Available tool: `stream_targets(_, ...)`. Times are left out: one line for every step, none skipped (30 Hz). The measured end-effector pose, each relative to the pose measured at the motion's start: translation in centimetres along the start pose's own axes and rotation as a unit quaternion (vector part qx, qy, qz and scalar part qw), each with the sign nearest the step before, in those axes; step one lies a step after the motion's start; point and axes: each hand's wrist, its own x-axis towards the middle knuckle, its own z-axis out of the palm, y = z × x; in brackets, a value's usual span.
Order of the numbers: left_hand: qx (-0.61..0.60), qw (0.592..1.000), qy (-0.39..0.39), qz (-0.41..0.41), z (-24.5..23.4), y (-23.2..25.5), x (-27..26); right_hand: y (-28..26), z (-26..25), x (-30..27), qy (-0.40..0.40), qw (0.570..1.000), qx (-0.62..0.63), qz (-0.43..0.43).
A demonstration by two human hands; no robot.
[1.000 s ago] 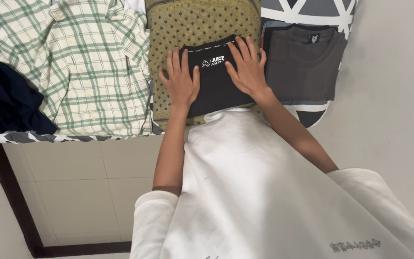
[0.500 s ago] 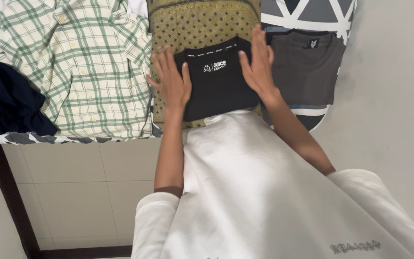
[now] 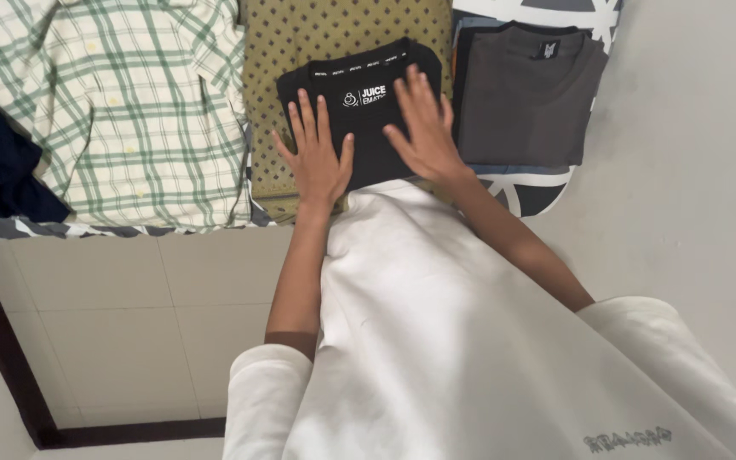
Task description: The person picks up a dark shirt from a bed and folds it into a small rectangular shape by hand.
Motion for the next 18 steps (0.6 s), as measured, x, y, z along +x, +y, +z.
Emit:
stream_targets(0.001,1.000,0.002,-0.002,0.0,-0.4,-0.5,0.6,0.4,-0.6,0.000,1.000,0.000,-0.003)
stream_targets(-0.067,0.996,0.052,-0.010,0.0,-0.7,-1.3,1.2,0.6,-1.3,0.092,0.995,0.038,0.019)
stream_targets(-0.134,0.986,0.102,-0.016,0.2,-0.9,-1.7,1.8,0.8,-1.8,0.184,0.979,0.076,0.041)
stream_targets(-0.134,0.985,0.105,-0.016,0.4,-1.2,-1.9,2.2,0.9,-1.8,0.185,0.979,0.076,0.039)
stream_targets(-0.187,0.968,0.132,-0.099,0.7,-1.4,-2.1,2.5,0.9,-2.0,0.160,0.963,0.173,0.133)
stream_targets(-0.238,0.941,0.157,-0.180,1.0,-1.7,-2.3,2.6,0.9,-2.1,0.129,0.928,0.267,0.224)
stream_targets(-0.238,0.941,0.160,-0.180,1.1,-2.2,-2.3,2.5,0.7,-2.0,0.130,0.929,0.268,0.222)
stream_targets(-0.265,0.928,0.064,-0.254,1.3,-2.7,-2.1,2.3,0.5,-2.1,0.096,0.930,0.260,0.243)
stream_targets(-0.289,0.901,-0.036,-0.322,1.7,-3.0,-2.0,2.0,0.3,-2.1,0.063,0.929,0.252,0.265)
stream_targets(-0.290,0.901,-0.034,-0.321,2.2,-3.1,-1.8,1.6,0.3,-1.7,0.064,0.929,0.252,0.263)
stream_targets(-0.273,0.913,-0.017,-0.303,2.7,-3.1,-2.0,1.2,0.3,-1.3,0.048,0.939,0.198,0.279)
stream_targets(-0.256,0.924,0.000,-0.284,3.2,-3.3,-2.1,0.8,0.4,-1.0,0.033,0.945,0.143,0.293)
stream_targets(-0.255,0.925,-0.002,-0.283,3.4,-3.7,-2.2,0.4,0.4,-0.9,0.033,0.944,0.144,0.296)
stream_targets(-0.271,0.919,-0.022,-0.286,3.5,-4.1,-2.3,0.0,0.4,-0.8,0.042,0.935,0.182,0.301)
stream_targets(-0.288,0.913,-0.040,-0.285,3.5,-4.4,-1.9,-0.2,0.2,-0.4,0.056,0.926,0.218,0.304)
stream_targets(-0.288,0.915,-0.040,-0.281,3.5,-4.5,-1.7,-0.4,-0.1,-0.3,0.060,0.925,0.219,0.305)
stream_targets(-0.287,0.912,-0.061,-0.287,3.4,-4.7,-1.7,-0.6,-0.4,-0.3,0.049,0.919,0.237,0.310)
stream_targets(-0.286,0.909,-0.083,-0.293,3.2,-5.0,-1.5,-0.8,-0.5,-0.2,0.037,0.913,0.255,0.316)
